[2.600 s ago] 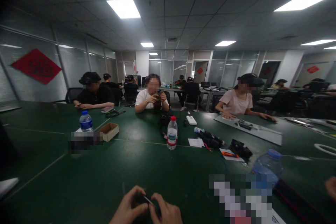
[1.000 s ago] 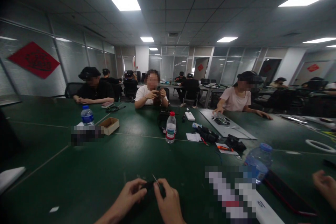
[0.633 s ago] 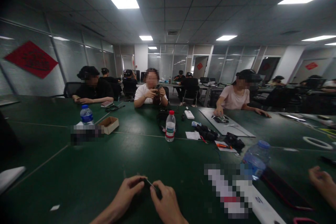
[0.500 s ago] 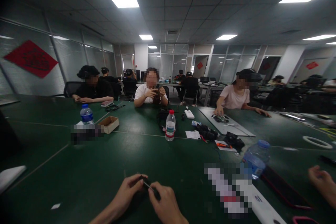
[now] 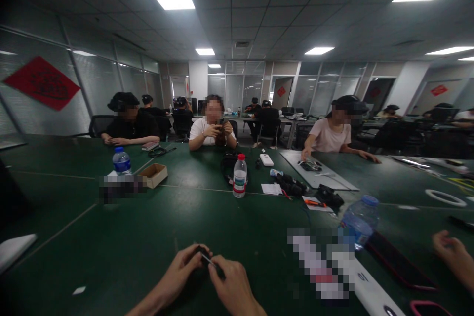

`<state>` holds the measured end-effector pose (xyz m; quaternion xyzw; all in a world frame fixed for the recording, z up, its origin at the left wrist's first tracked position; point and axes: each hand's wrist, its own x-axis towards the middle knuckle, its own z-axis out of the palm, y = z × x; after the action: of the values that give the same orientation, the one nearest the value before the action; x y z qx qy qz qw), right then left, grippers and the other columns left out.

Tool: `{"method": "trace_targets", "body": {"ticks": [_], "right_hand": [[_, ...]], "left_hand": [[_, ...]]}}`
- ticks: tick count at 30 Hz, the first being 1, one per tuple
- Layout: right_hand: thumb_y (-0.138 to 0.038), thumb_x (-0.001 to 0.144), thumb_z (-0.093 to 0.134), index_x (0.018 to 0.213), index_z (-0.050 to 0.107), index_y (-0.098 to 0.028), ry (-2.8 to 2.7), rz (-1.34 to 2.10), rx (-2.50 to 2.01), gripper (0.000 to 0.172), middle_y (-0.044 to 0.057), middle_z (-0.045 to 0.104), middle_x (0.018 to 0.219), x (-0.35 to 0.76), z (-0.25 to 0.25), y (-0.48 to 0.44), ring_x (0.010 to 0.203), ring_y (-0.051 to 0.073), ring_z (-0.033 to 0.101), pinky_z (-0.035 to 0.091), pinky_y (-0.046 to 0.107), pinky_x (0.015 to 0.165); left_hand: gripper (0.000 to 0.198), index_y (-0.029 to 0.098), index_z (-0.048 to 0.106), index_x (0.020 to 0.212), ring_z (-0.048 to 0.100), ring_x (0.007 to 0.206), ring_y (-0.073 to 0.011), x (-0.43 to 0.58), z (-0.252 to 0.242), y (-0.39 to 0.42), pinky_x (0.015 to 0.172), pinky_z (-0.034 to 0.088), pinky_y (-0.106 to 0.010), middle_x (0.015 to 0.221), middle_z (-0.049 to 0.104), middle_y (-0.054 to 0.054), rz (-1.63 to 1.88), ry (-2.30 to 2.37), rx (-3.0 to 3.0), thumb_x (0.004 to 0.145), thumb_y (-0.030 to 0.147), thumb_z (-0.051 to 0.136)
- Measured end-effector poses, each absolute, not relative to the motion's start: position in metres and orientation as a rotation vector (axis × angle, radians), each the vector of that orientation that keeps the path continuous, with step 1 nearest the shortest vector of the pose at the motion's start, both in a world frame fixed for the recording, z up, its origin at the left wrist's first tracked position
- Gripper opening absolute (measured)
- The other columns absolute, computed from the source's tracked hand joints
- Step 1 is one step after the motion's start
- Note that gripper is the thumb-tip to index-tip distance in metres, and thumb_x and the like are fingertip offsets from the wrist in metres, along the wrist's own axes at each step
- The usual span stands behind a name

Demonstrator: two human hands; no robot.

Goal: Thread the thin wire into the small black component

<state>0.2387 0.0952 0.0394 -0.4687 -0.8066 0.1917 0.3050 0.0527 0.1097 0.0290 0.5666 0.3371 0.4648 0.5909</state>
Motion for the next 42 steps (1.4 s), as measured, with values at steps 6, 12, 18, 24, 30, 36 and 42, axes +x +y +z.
{"method": "trace_targets", "body": {"ticks": [6, 12, 18, 24, 30, 36, 42], "right_hand": [[-0.04, 0.097, 0.04, 0.094, 0.066, -0.022, -2.099, 0.45, -1.27, 0.032, 0.001, 0.069, 0.079, 0.239, 0.034, 0.096, 0.067, 0.014, 0.064, 0.043, 0.023, 0.063], [-0.042, 0.097, 0.04, 0.091, 0.065, -0.021, -2.084, 0.387, -1.297, 0.033, 0.001, 0.066, 0.073, 0.239, 0.033, 0.096, 0.063, 0.014, 0.063, 0.041, 0.023, 0.058], [-0.04, 0.097, 0.04, 0.091, 0.064, -0.022, -2.111, 0.349, -1.298, 0.031, 0.0, 0.066, 0.073, 0.24, 0.033, 0.095, 0.062, 0.014, 0.062, 0.04, 0.022, 0.057], [-0.037, 0.098, 0.036, 0.096, 0.061, -0.022, -2.106, 0.337, -1.312, 0.029, 0.002, 0.067, 0.081, 0.241, 0.04, 0.091, 0.071, 0.015, 0.064, 0.043, 0.023, 0.062], [-0.034, 0.101, 0.027, 0.092, 0.058, -0.021, -2.184, 0.338, -1.315, 0.035, 0.002, 0.064, 0.081, 0.249, 0.048, 0.094, 0.071, 0.015, 0.063, 0.043, 0.024, 0.063], [-0.032, 0.102, 0.029, 0.101, 0.059, -0.021, -2.292, 0.285, -1.238, 0.032, 0.004, 0.066, 0.088, 0.255, 0.038, 0.097, 0.075, 0.015, 0.064, 0.045, 0.024, 0.066], [-0.032, 0.102, 0.03, 0.109, 0.06, -0.021, -2.321, 0.19, -1.176, 0.032, 0.004, 0.066, 0.089, 0.254, 0.03, 0.098, 0.072, 0.015, 0.063, 0.044, 0.023, 0.063]], "left_hand": [[0.04, 0.016, 0.069, 0.101, 0.063, 0.098, -0.0254, 0.051, 0.019, 0.112, 0.089, 0.048, -0.035, 0.1, 0.071, -0.009, 1.163, 0.819, 1.236, 0.084, 0.051, 0.061], [0.041, 0.015, 0.071, 0.101, 0.065, 0.092, -0.0245, 0.051, 0.013, 0.115, 0.084, 0.05, -0.033, 0.092, 0.073, -0.009, 1.206, 0.868, 1.197, 0.083, 0.05, 0.063], [0.053, 0.015, 0.069, 0.108, 0.066, 0.097, -0.0274, 0.051, 0.015, 0.115, 0.088, 0.05, -0.037, 0.098, 0.073, -0.012, 1.22, 0.9, 1.098, 0.076, 0.057, 0.067], [0.052, 0.018, 0.065, 0.115, 0.064, 0.102, -0.0276, 0.051, 0.011, 0.117, 0.09, 0.05, -0.039, 0.108, 0.071, -0.012, 1.256, 0.862, 1.026, 0.077, 0.053, 0.068], [0.039, 0.016, 0.067, 0.1, 0.065, 0.096, -0.0251, 0.053, 0.012, 0.117, 0.084, 0.052, -0.035, 0.101, 0.07, -0.011, 1.312, 0.819, 1.021, 0.082, 0.05, 0.064], [0.041, 0.015, 0.068, 0.095, 0.066, 0.088, -0.0244, 0.054, 0.007, 0.119, 0.083, 0.053, -0.037, 0.092, 0.072, -0.01, 1.376, 0.852, 0.992, 0.077, 0.052, 0.069], [0.04, 0.015, 0.069, 0.095, 0.067, 0.089, -0.0253, 0.051, 0.006, 0.118, 0.081, 0.054, -0.035, 0.093, 0.072, -0.01, 1.39, 0.916, 1.022, 0.077, 0.051, 0.069]]}}
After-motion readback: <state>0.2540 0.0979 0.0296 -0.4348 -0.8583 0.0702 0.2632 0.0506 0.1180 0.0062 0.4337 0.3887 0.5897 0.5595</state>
